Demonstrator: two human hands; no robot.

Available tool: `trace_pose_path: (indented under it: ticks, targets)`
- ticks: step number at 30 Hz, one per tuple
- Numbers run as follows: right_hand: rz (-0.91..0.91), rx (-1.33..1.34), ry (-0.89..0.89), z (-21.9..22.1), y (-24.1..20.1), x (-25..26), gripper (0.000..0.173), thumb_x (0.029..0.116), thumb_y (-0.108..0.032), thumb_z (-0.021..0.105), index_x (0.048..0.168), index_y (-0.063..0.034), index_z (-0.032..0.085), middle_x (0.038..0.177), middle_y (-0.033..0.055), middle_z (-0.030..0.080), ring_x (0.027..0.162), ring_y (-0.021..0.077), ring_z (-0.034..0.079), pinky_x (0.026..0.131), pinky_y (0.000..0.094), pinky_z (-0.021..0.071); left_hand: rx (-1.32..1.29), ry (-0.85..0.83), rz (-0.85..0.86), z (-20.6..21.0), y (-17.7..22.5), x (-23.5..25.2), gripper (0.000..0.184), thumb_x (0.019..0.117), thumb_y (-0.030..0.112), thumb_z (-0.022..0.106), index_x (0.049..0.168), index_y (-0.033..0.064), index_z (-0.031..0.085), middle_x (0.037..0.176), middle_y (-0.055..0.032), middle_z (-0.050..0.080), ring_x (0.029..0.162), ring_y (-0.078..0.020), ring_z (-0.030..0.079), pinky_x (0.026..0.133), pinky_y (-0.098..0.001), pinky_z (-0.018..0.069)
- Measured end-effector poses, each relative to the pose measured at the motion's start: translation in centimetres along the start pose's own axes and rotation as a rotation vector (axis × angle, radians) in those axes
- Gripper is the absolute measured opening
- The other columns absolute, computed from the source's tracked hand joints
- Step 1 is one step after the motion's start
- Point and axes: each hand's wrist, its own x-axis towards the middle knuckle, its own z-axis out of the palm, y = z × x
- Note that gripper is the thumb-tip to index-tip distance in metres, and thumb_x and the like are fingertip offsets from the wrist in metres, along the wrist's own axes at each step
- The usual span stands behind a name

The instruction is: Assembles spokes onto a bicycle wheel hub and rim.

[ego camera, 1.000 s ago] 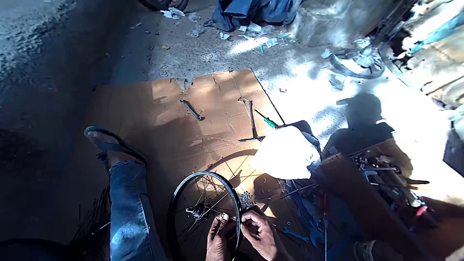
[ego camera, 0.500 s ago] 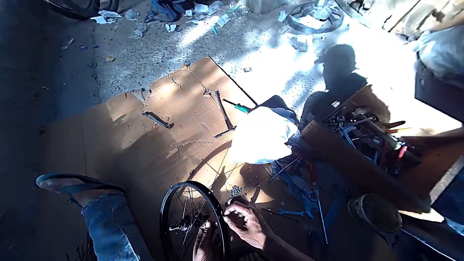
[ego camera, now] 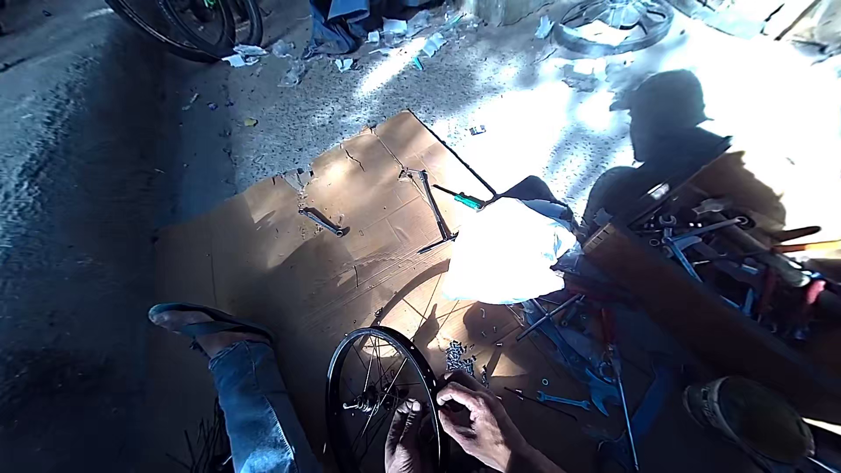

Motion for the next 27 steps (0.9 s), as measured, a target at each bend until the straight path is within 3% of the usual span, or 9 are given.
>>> trace_pose_path:
  ticks: [7, 13, 21, 25, 27]
  targets:
    - [-0.006, -0.002, 0.058, 0.1, 0.6, -0.5, 0.009, 0.0916, -0.023, 0.073, 0.099, -0.0184, 0.075, 0.109, -0.0025, 0.07, 0.093, 0.0053, 0.068, 0.077, 0.0246, 0.0613, -0.032, 0.008, -0.012, 0.0, -0.6, 0.3, 0.007, 0.1013, 0.001, 0.053, 0.102, -0.0023, 0.059, 0.092, -0.0168, 0.07, 0.079, -0.0239, 0.071, 0.072, -0.04, 0.0625]
    - [-0.027, 0.018, 0.055, -0.3, 0.3, -0.5, 0.008, 0.0898, -0.016, 0.074, 0.097, -0.0131, 0.076, 0.109, 0.0019, 0.071, 0.096, 0.0077, 0.069, 0.079, 0.0248, 0.0619, -0.034, 0.012, -0.011, -0.1, -0.9, 0.5, 0.007, 0.1005, 0.0, 0.055, 0.104, -0.0049, 0.059, 0.093, -0.0194, 0.069, 0.082, -0.0268, 0.071, 0.075, -0.0425, 0.0624]
    - [-0.068, -0.011, 0.049, -0.5, 0.5, -1.0, 0.01, 0.0885, -0.012, 0.075, 0.098, -0.0113, 0.078, 0.122, 0.0076, 0.07, 0.103, 0.0103, 0.07, 0.084, 0.0264, 0.0627, -0.071, 0.021, -0.038, 0.0, -0.9, 0.7, 0.008, 0.1003, 0.001, 0.058, 0.105, -0.006, 0.059, 0.094, -0.0218, 0.069, 0.081, -0.0291, 0.071, 0.074, -0.0439, 0.0628]
    - [-0.016, -0.039, -0.017, -1.1, 0.3, -0.4, 0.009, 0.0887, -0.016, 0.074, 0.097, -0.0139, 0.077, 0.111, 0.0023, 0.071, 0.098, 0.0082, 0.069, 0.079, 0.026, 0.0621, -0.066, 0.022, -0.055, 0.0, -0.9, 0.6, 0.009, 0.1009, 0.002, 0.058, 0.103, -0.006, 0.061, 0.092, -0.0204, 0.07, 0.08, -0.0272, 0.071, 0.073, -0.042, 0.0624]
    - [0.024, -0.017, -0.074, -1.4, 0.0, 0.1, 0.01, 0.0889, -0.016, 0.074, 0.099, -0.014, 0.076, 0.114, 0.0024, 0.07, 0.099, 0.0092, 0.07, 0.079, 0.027, 0.0632, -0.081, 0.029, -0.067, -0.1, -0.9, 0.5, 0.009, 0.1009, 0.002, 0.058, 0.103, -0.006, 0.061, 0.091, -0.0205, 0.07, 0.08, -0.0275, 0.071, 0.073, -0.0428, 0.0625]
